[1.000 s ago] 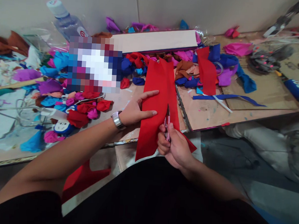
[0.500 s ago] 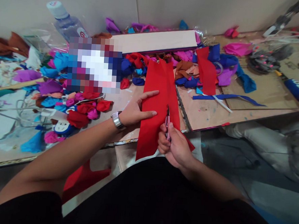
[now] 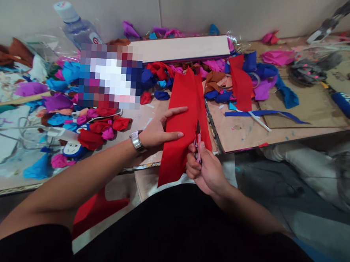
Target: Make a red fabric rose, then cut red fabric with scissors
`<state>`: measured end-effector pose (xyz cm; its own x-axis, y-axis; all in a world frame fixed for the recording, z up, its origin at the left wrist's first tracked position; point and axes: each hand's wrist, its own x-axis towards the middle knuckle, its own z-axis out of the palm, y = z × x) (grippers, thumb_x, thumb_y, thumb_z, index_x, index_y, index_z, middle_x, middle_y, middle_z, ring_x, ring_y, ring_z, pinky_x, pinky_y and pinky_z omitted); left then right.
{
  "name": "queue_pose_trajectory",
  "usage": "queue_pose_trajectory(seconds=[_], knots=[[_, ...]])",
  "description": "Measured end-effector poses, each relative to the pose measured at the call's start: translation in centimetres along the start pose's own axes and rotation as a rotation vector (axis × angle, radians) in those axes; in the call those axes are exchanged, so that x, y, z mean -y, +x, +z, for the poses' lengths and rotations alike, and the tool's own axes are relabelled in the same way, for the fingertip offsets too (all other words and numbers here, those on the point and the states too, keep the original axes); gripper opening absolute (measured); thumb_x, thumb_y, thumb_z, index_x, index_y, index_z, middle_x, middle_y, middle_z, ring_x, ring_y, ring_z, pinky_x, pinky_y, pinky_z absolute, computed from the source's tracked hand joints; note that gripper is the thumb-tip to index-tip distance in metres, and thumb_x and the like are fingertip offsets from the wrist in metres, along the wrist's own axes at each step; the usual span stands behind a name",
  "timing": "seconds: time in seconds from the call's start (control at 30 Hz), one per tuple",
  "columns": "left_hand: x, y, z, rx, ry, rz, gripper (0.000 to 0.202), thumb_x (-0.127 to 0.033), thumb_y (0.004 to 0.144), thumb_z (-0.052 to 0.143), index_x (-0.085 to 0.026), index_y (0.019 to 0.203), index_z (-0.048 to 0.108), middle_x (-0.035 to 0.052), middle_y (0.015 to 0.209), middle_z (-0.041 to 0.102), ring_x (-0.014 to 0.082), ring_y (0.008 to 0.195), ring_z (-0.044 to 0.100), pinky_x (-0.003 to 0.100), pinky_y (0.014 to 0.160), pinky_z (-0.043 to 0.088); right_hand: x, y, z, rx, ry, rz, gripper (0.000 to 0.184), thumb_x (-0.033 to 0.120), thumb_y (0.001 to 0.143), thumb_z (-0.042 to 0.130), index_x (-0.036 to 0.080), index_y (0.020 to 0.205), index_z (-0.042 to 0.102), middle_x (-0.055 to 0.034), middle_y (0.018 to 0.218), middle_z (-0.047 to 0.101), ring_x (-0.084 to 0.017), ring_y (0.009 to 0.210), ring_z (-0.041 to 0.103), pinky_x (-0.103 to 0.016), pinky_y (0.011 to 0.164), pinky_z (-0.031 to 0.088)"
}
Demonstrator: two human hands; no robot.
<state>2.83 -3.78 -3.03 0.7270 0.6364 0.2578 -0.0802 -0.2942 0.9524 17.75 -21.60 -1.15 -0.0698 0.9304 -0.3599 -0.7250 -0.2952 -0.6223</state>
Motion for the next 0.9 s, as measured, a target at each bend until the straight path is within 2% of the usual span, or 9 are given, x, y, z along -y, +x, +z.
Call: queue_pose_trajectory(seconds=[0.17,0.4,0.9], knots=[[0.02,0.02,-0.09,0.015,0.042,0.024,0.084,-0.045,0.076,0.096,-0.022,0.151,0.067,0.0168,0.159,0.062,0.0376,0.151,0.058,0.054,0.129,0.047,0.16,0.24,0.05,-0.015,-0.012,-0.004,0.045,0.067,0.1,0.066,0.026,0.094,0.048,0.0145,0.053,0.034,-0.006,0.042,0.012,-0.022,0.042,0.017],[0.35,-0.18,-0.18,0.045,-0.003,-0.007,0.084,-0.043,0.077,0.096,-0.023,0.152,0.066,0.0165,0.161,0.061,0.0388,0.148,0.06,0.055,0.125,0.051,0.2,0.32,0.21,-0.024,-0.029,-0.006,0.048,0.068,0.097,0.069,0.026,0.093,0.047,0.0148,0.052,0.033,-0.006,0.043,0.013,-0.021,0.042,0.017],[0.28,-0.14,-0.13,0.047,-0.009,-0.02,0.084,-0.047,0.077,0.095,-0.025,0.152,0.066,0.0158,0.161,0.061,0.0372,0.147,0.062,0.054,0.124,0.051,-0.12,0.43,0.11,-0.048,-0.045,-0.007,0.044,0.066,0.101,0.064,0.027,0.093,0.044,0.0144,0.053,0.032,-0.007,0.043,0.012,-0.021,0.042,0.017]])
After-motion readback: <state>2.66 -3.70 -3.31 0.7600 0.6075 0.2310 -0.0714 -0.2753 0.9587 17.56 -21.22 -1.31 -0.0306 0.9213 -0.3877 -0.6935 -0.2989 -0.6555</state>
